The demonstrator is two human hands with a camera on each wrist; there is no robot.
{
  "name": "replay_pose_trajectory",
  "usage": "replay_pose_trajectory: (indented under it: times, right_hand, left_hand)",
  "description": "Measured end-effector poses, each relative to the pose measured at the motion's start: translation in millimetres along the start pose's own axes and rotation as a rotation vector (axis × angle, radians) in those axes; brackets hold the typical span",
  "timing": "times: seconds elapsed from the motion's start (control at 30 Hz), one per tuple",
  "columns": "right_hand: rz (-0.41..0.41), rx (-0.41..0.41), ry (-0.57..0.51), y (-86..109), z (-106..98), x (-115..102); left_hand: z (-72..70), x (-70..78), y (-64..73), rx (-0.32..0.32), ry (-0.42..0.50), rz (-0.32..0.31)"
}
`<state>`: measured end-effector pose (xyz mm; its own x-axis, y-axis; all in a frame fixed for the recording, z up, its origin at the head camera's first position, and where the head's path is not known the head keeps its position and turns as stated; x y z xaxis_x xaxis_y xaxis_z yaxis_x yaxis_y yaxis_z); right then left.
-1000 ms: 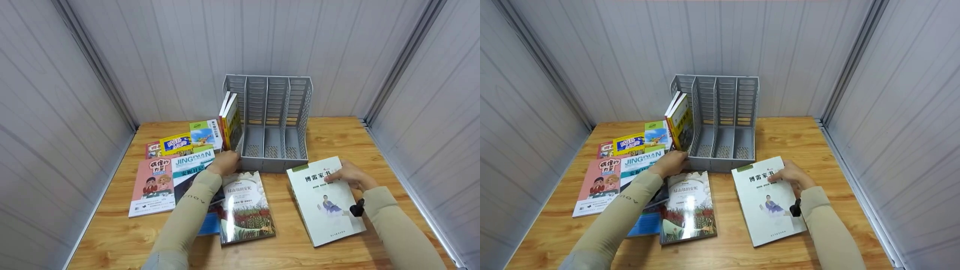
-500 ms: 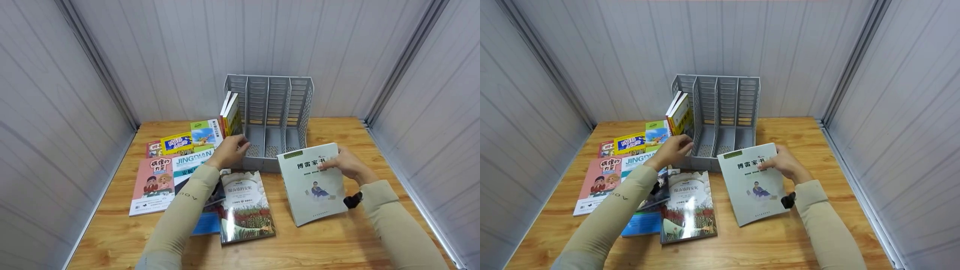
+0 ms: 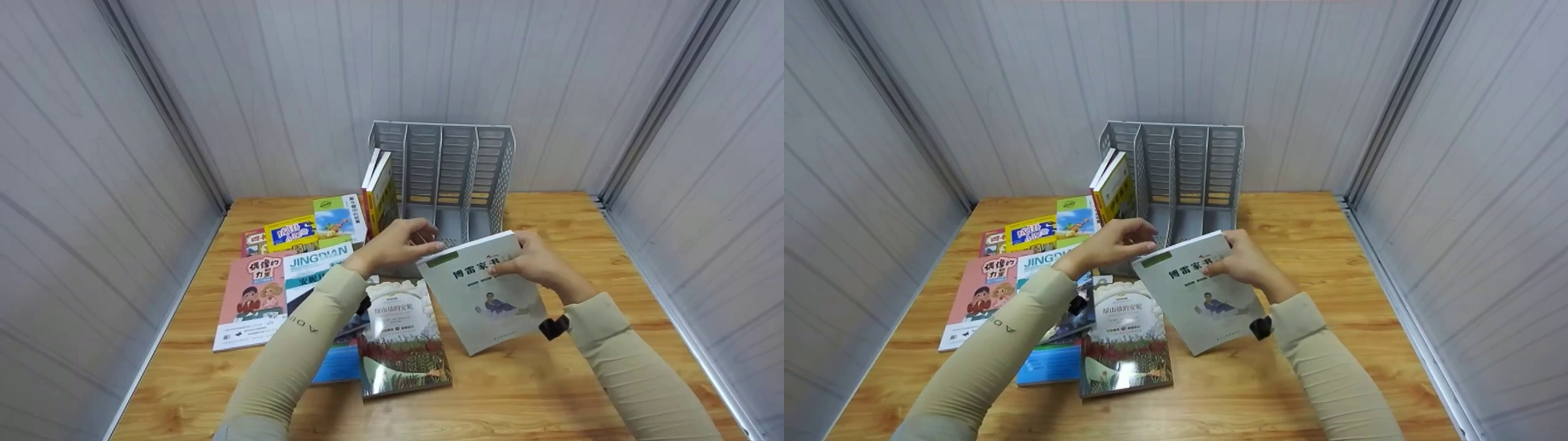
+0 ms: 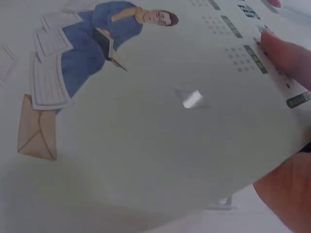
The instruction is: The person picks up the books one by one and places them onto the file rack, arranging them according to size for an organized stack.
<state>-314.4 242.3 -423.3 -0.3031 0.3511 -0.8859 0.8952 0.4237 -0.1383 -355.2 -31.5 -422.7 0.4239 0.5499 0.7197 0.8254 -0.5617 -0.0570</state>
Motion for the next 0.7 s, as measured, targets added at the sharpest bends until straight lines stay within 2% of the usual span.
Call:
replay_pose_trajectory:
  times: [0.17,0.3,0.43,0.7]
  right_hand:
    - [-0.023,0.034,0.008,-3.1,11,-12]
    - [-0.04,0.071,-0.02,-6.3,16,-18]
    - [-0.08,0.096,-0.037,-10.1,19,-26]
    - [-0.184,0.155,0.005,-12.8,23,-38]
  left_hand:
    - [4.2,13.7,3.9,-0.083,-0.035,0.02]
    - [4.9,18.0,5.8,-0.105,-0.078,0.032]
    - [3.7,19.6,8.4,-0.098,-0.101,0.047]
    - [-4.2,25.9,15.3,-0.042,-0.068,0.104]
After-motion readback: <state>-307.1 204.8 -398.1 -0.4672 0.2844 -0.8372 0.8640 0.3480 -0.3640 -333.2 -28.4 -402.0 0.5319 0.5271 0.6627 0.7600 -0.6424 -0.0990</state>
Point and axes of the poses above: each hand's wrist, its own y-axis away from the middle knuckle, its own z-axis out of the palm, x = y × z, the point moved 4 cm from there along -y, towards the middle knuckle, and after that the axes turned 8 degrees about -z, right-handed, at the moved point
